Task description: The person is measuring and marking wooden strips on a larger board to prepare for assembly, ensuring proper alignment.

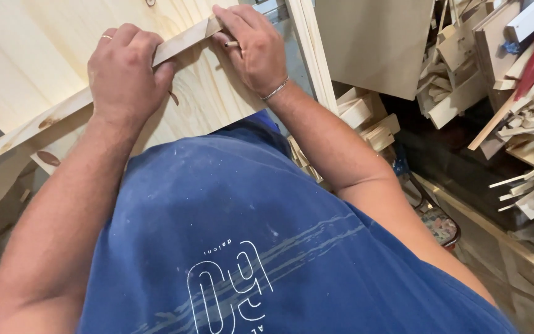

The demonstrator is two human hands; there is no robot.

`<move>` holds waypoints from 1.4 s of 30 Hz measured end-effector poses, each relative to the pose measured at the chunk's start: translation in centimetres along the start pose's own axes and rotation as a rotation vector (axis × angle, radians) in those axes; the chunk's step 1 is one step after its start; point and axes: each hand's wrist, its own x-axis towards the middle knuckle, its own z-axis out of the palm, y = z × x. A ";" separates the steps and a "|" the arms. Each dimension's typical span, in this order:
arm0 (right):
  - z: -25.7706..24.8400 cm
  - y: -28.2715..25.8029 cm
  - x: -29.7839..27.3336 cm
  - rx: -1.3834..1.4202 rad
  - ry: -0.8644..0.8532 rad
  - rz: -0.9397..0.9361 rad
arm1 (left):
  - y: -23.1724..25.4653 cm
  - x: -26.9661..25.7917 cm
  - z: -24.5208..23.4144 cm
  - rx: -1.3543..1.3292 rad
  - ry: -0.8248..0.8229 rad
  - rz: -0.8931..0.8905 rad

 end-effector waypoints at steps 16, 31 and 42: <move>0.0 0.0 0.1 -0.004 -0.009 -0.010 | -0.2 -0.1 0.4 0.007 0.041 0.024; -0.3 -0.2 0.1 0.009 -0.009 0.000 | 0.0 0.2 0.2 0.021 -0.005 0.009; 0.3 0.1 0.1 -0.022 -0.019 0.002 | -0.2 -0.1 0.1 0.018 0.024 0.007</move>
